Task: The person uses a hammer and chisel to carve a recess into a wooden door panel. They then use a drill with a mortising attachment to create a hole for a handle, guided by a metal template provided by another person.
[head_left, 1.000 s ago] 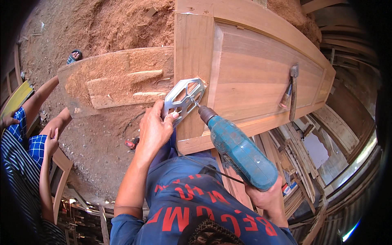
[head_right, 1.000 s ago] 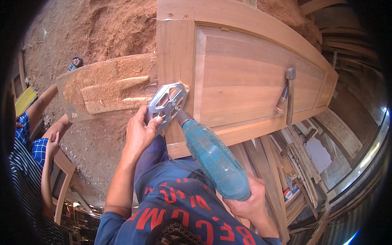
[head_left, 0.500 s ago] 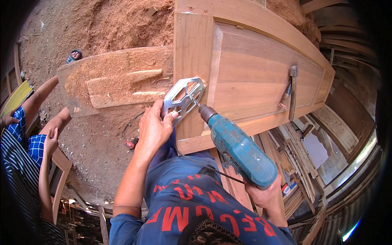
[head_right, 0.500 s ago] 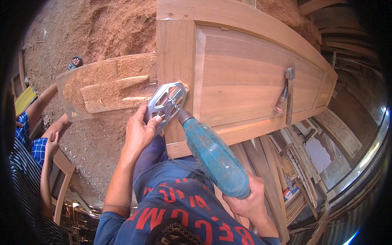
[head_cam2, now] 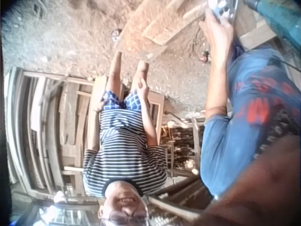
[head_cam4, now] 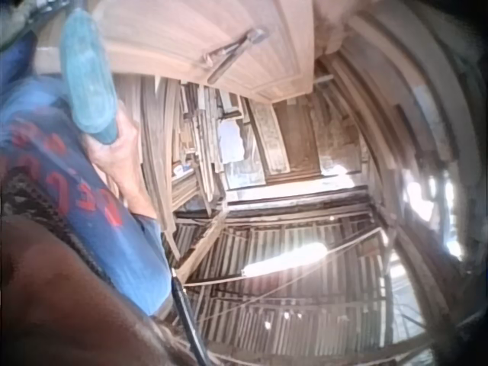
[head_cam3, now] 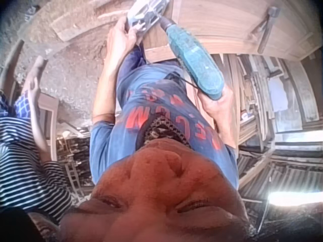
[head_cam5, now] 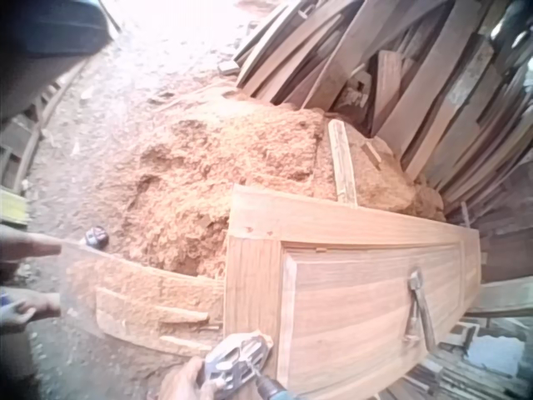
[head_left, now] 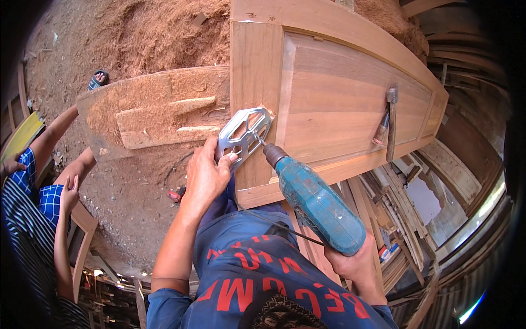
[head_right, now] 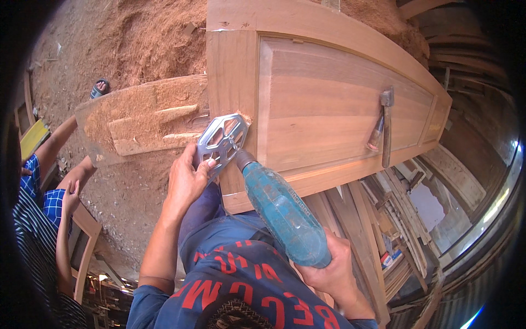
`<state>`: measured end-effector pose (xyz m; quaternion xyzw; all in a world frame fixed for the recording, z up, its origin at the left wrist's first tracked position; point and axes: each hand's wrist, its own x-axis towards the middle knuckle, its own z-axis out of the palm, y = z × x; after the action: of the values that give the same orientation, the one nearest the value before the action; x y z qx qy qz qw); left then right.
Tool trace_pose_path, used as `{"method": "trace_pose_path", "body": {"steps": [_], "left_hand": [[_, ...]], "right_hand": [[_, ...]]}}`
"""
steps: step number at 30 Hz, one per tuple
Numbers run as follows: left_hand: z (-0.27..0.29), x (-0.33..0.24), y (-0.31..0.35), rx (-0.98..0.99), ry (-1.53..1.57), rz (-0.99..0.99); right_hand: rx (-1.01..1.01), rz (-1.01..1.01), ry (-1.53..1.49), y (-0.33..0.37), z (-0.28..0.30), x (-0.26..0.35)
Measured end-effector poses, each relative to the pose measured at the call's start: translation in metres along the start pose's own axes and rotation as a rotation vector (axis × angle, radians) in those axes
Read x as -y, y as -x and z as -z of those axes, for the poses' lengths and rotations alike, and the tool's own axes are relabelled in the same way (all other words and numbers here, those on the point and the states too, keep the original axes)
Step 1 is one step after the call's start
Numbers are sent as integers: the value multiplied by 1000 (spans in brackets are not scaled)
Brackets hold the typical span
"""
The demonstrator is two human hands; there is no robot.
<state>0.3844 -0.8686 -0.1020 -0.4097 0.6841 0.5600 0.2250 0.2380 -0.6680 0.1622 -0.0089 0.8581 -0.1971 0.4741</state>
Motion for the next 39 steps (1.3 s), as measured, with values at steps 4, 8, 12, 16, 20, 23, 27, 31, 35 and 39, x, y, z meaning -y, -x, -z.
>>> {"method": "trace_pose_path", "body": {"steps": [4, 8, 12, 16, 20, 23, 27, 31, 35, 39], "left_hand": [[1, -2, 0, 8, 5, 22], [1, -2, 0, 16, 15, 37], [5, -8, 1, 33, -8, 62], [5, -8, 1, 31, -11, 60], [4, -8, 0, 23, -6, 45], [3, -6, 1, 5, 1, 34], [0, -2, 0, -29, -55, -5], [1, -4, 1, -26, -70, 7], [0, -1, 2, -57, -72, -32], [2, -4, 1, -27, -67, -16]], "right_hand": [[6, -5, 2, -1, 1, 1], [3, -12, 11, -1, 0, 0], [4, 1, 7, -1, 1, 1], [12, -13, -2, 0, 1, 0], [-5, -44, 5, 2, -2, 5], [2, -32, 13, 0, -1, 10], [-16, -48, 6, -1, -4, 19], [-7, -36, 7, 0, -4, 16], [-23, -26, 36, 0, -6, 21], [-85, -47, -2, -1, -11, 24]]}}
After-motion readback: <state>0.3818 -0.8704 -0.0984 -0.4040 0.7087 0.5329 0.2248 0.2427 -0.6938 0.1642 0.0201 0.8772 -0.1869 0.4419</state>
